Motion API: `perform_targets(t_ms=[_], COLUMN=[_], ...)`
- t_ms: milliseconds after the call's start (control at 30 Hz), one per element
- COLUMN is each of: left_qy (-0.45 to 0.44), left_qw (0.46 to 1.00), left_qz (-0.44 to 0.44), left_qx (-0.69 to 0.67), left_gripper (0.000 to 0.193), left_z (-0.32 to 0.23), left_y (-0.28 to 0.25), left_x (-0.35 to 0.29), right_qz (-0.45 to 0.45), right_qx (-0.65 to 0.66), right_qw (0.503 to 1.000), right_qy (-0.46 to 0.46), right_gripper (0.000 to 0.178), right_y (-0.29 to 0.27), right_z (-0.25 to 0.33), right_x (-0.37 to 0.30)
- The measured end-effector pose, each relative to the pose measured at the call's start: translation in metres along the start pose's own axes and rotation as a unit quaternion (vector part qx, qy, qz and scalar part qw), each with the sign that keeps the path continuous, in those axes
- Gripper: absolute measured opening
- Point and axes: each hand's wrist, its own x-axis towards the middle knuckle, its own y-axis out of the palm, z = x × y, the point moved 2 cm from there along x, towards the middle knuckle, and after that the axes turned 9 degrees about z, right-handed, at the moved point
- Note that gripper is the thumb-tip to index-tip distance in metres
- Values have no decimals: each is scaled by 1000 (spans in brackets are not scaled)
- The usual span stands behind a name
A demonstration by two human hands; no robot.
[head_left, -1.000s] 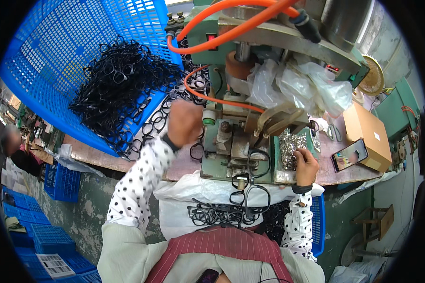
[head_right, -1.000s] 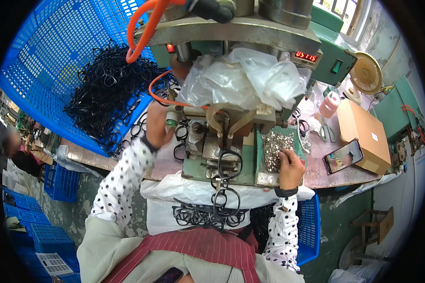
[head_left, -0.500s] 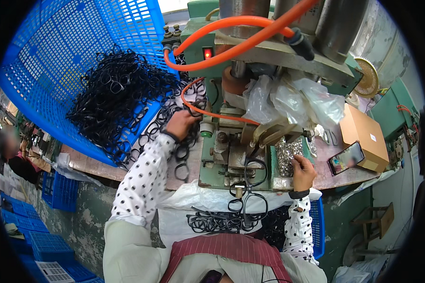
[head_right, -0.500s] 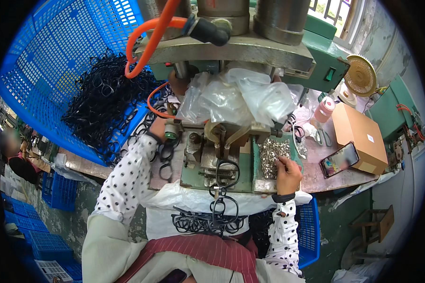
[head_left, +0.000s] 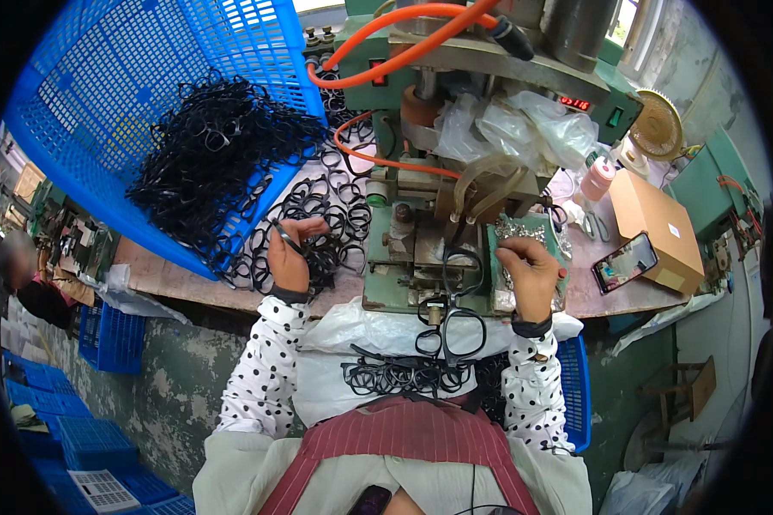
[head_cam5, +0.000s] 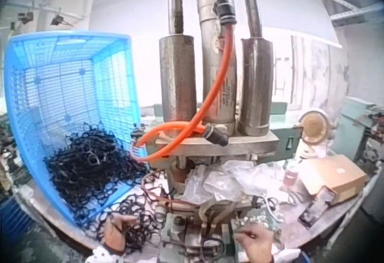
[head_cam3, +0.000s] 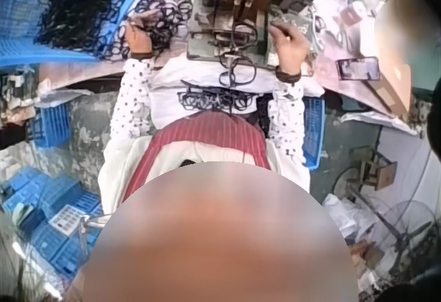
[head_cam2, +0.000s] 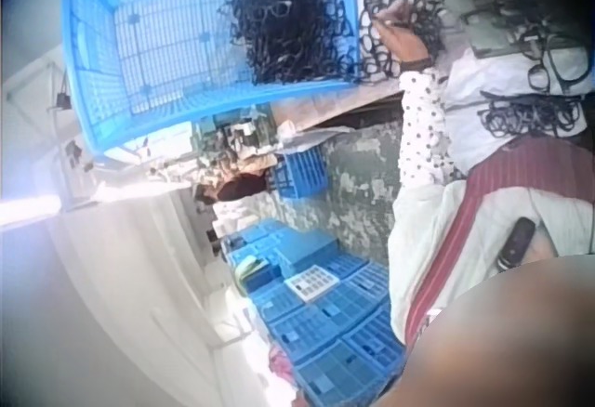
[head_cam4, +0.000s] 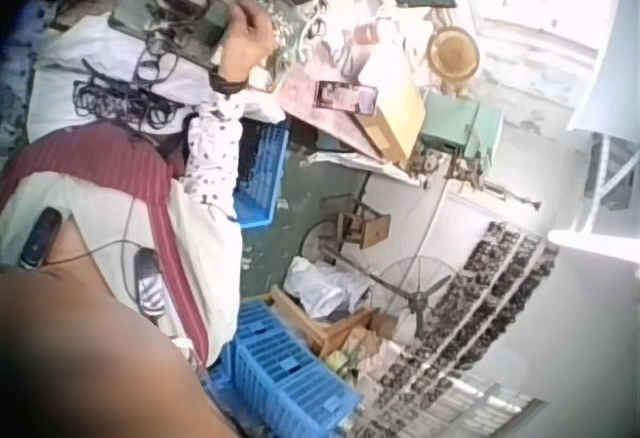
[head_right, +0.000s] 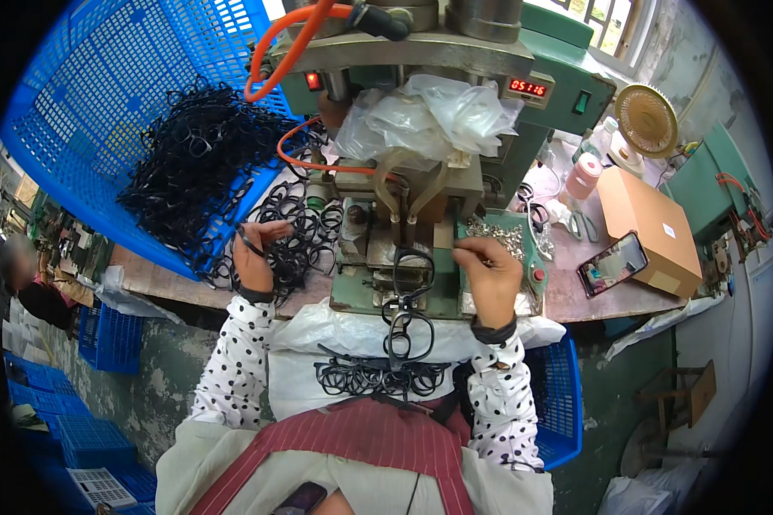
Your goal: The person repeatedly picks up black eyeglass frames from a blue basket, places them into a press machine, and adds small metal components from a tray. The person operates the machine to attach the components and then removes the finished frames, placing them on the table.
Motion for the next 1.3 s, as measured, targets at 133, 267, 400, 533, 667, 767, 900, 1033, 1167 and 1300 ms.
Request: perform_targets(t_ms=[133, 267, 400, 533, 667, 767, 900, 1033, 1167, 1300], left_qy=[-45, 4, 166, 90, 56, 49, 59, 278, 397, 402], left_qw=[995, 986, 968, 987, 996, 997, 996, 934, 857, 829], left_qz=[-86, -65, 30, 63, 60, 50, 62, 111, 279, 338], left_qx=[-14, 152, 188, 114, 30, 31, 16, 193, 175, 192], left_gripper=[30, 22, 22, 21, 18, 17, 17, 29, 39, 38], left_z=[0, -36, -82, -119, -134, -134, -128, -115, -88, -80], left_y=[14, 40, 63, 79, 91, 93, 92, 96, 122, 136], left_x=[-1, -7, -12, 2, 29, 28, 28, 1, -43, -39], right_qz=[81, 68, 15, -1, -49, -39, -68, -126, -39, -188], right_qx=[7, 18, 47, 1, 87, 64, 103, 127, -38, -364], right_qw=[997, 998, 999, 1000, 995, 996, 988, 977, 991, 905], right_qy=[6, -4, 22, -3, -27, -46, -89, -114, -121, -113], right_gripper=[15, 17, 32, 42, 47, 47, 46, 43, 30, 23], right_y=[23, 36, 49, 60, 69, 68, 71, 79, 56, -17], right_z=[37, 38, 21, 29, 20, 17, 14, -5, 12, -28], right_x=[-5, -1, 8, 9, 6, 6, 7, 5, 13, 24])
